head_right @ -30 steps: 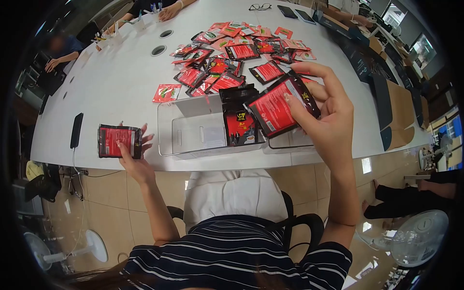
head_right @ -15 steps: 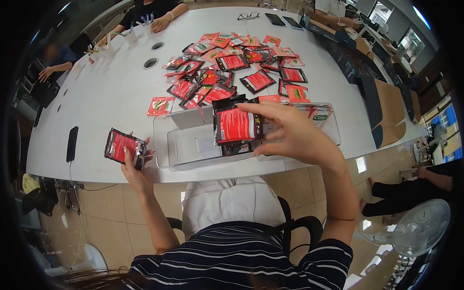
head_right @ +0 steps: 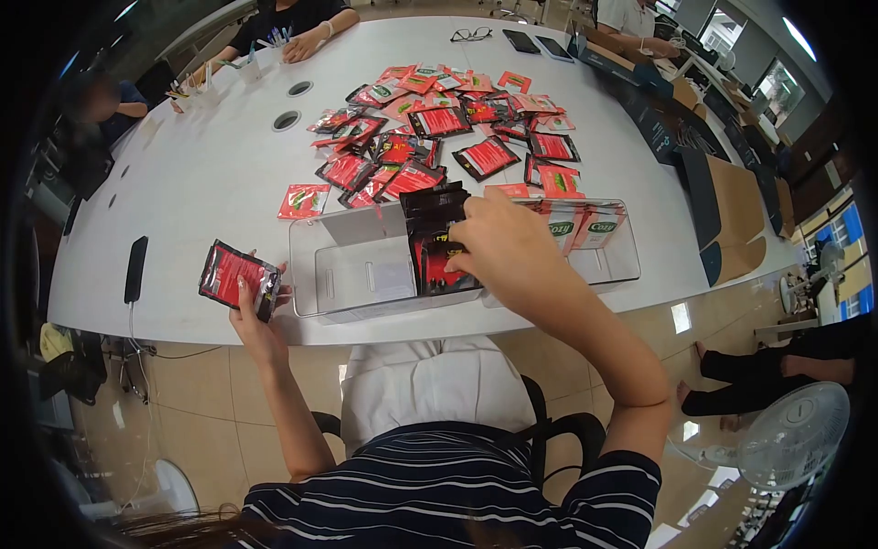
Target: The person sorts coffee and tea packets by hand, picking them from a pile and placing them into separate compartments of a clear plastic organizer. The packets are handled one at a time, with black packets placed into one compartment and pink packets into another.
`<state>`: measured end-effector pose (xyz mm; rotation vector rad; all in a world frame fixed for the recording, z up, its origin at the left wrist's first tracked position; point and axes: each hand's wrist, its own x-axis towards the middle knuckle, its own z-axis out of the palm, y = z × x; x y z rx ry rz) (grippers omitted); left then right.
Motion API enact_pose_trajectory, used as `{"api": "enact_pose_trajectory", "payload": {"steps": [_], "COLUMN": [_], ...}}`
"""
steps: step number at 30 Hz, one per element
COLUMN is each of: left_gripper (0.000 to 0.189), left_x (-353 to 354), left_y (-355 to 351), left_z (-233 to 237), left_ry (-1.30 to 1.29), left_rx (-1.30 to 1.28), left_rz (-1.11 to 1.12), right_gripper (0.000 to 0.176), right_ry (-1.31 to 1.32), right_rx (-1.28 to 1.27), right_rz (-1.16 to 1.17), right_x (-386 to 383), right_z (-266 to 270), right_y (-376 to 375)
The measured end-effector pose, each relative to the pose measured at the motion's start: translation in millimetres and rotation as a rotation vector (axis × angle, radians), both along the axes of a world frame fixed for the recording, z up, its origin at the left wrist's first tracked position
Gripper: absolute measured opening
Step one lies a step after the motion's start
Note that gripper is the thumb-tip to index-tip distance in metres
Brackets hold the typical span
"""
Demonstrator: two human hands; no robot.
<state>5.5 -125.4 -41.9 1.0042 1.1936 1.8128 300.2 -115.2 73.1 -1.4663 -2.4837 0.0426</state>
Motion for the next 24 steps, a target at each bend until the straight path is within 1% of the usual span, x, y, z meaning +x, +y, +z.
{"api": "enact_pose_trajectory", "payload": {"steps": [2,5,8,11,14,17,20,22,24], "left_gripper": [0.046,0.047,0.044,0.044,0.044,0.045,0.045,0.046,0.045], "left_x": [0,0,0,1,0,1,1,7,4], "left_y": [-1,-1,-1,-1,0,0,2,2,1], "left_z": [0,-1,-1,-1,-1,-3,-7,-2,-5], "left_ry": [0.013,0.024,0.02,0.014,0.012,0.034,0.038,0.014,-0.003], "left_rx": [-0.013,-0.009,0.004,-0.007,-0.018,-0.024,-0.049,-0.019,-0.018], "left_rz": [0.007,0.004,-0.004,-0.003,0.007,0.023,0.065,0.155,0.189], "right_gripper": [0.032,0.065,0.097,0.109,0.118,0.119,0.118,0.116,0.115], "right_ry": [-0.166,-0.199,-0.248,-0.272,-0.259,-0.229,-0.278,-0.265,-0.267], "right_rx": [-0.084,-0.021,0.187,0.179,0.051,0.055,0.023,0.088,0.114], "right_rz": [-0.015,-0.095,0.054,0.091,0.144,0.183,0.175,0.193,0.211], "right_x": [-7,-27,-28,-28,-22,-20,-23,-20,-20], "right_z": [-2,12,1,-9,-17,-17,-9,-13,-15], "right_y": [7,9,16,21,29,30,28,31,33]}}
